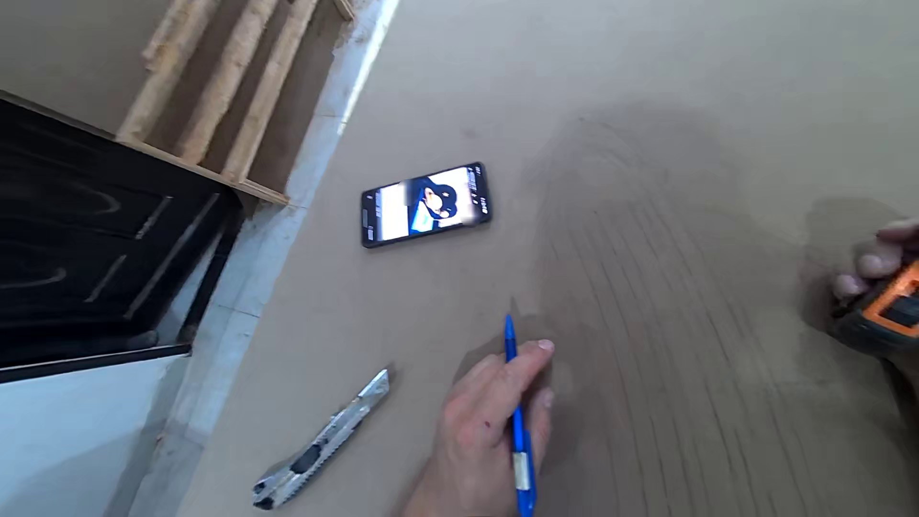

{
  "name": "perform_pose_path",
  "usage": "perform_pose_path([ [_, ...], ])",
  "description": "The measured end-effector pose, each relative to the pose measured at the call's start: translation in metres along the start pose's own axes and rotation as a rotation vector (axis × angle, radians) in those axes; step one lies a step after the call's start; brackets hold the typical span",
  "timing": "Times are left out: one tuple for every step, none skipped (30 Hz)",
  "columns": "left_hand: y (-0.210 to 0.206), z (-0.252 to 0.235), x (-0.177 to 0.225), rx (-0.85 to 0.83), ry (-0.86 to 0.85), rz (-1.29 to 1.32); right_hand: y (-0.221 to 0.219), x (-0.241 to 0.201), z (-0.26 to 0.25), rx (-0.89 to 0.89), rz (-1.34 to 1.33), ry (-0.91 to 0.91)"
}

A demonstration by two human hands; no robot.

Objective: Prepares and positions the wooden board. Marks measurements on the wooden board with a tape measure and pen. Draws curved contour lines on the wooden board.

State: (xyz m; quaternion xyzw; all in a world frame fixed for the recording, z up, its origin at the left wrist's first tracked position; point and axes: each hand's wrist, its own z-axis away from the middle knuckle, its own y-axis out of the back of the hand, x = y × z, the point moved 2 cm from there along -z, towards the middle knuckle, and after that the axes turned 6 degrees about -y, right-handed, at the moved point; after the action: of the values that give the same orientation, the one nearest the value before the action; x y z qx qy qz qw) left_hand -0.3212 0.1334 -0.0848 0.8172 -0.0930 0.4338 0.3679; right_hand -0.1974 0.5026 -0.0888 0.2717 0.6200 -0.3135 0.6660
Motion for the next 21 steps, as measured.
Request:
perform_pose_path([
  [0.000,0.001,0.001,0.003,0.013,-0.011,0.003,0.001,-0.002,-0.020,0.038,0.047],
  [0.000,0.002,0.001,0.007,0.019,-0.020,0.005,0.004,-0.003,-0.040,0.060,0.094],
  [0.000,0.003,0.001,0.010,0.022,-0.022,0.005,0.005,-0.003,-0.050,0.075,0.125],
  [0.000,0.005,0.001,0.012,0.021,-0.021,0.003,0.004,-0.002,-0.051,0.088,0.137],
  [-0.001,0.006,0.001,0.010,0.023,-0.017,0.001,0.001,-0.001,-0.046,0.094,0.142],
  [-0.001,0.007,0.002,0.003,0.024,-0.014,0.000,-0.002,0.002,-0.038,0.098,0.139],
  [-0.001,0.006,0.002,-0.002,0.021,-0.014,-0.002,-0.005,0.003,-0.036,0.098,0.130],
  [-0.001,0.004,0.002,-0.002,0.018,-0.020,-0.003,-0.006,0.002,-0.038,0.090,0.128],
  [-0.001,0.005,0.003,-0.002,0.023,-0.027,-0.003,-0.006,0.001,-0.043,0.085,0.126],
  [-0.002,0.006,0.004,-0.001,0.030,-0.034,-0.001,-0.005,0.001,-0.049,0.082,0.120],
  [-0.002,0.006,0.005,0.000,0.030,-0.041,0.000,-0.004,0.001,-0.052,0.074,0.115],
  [-0.003,0.006,0.006,-0.005,0.024,-0.042,0.001,-0.003,0.000,-0.054,0.064,0.114],
  [-0.003,0.005,0.007,-0.022,0.011,-0.044,0.000,-0.003,0.000,-0.054,0.060,0.115],
  [-0.003,0.005,0.007,-0.040,-0.006,-0.052,-0.001,-0.004,0.000,-0.055,0.059,0.122],
  [-0.003,0.004,0.008,-0.059,-0.019,-0.070,-0.003,-0.005,0.000,-0.053,0.060,0.135],
  [-0.004,0.004,0.009,-0.076,-0.028,-0.096,-0.004,-0.006,0.000,-0.055,0.065,0.142],
  [-0.004,0.004,0.009,-0.088,-0.033,-0.122,-0.005,-0.006,0.000,-0.056,0.065,0.145],
  [-0.004,0.003,0.010,-0.103,-0.035,-0.147,-0.006,-0.006,0.000,-0.053,0.070,0.144],
  [-0.004,0.003,0.010,-0.118,-0.040,-0.175,-0.006,-0.006,0.000,-0.048,0.077,0.139],
  [-0.005,0.002,0.010,-0.135,-0.046,-0.202,-0.005,-0.005,0.001,-0.047,0.084,0.125],
  [-0.006,0.002,0.011,-0.150,-0.054,-0.229,-0.004,-0.004,0.001,-0.042,0.089,0.108],
])
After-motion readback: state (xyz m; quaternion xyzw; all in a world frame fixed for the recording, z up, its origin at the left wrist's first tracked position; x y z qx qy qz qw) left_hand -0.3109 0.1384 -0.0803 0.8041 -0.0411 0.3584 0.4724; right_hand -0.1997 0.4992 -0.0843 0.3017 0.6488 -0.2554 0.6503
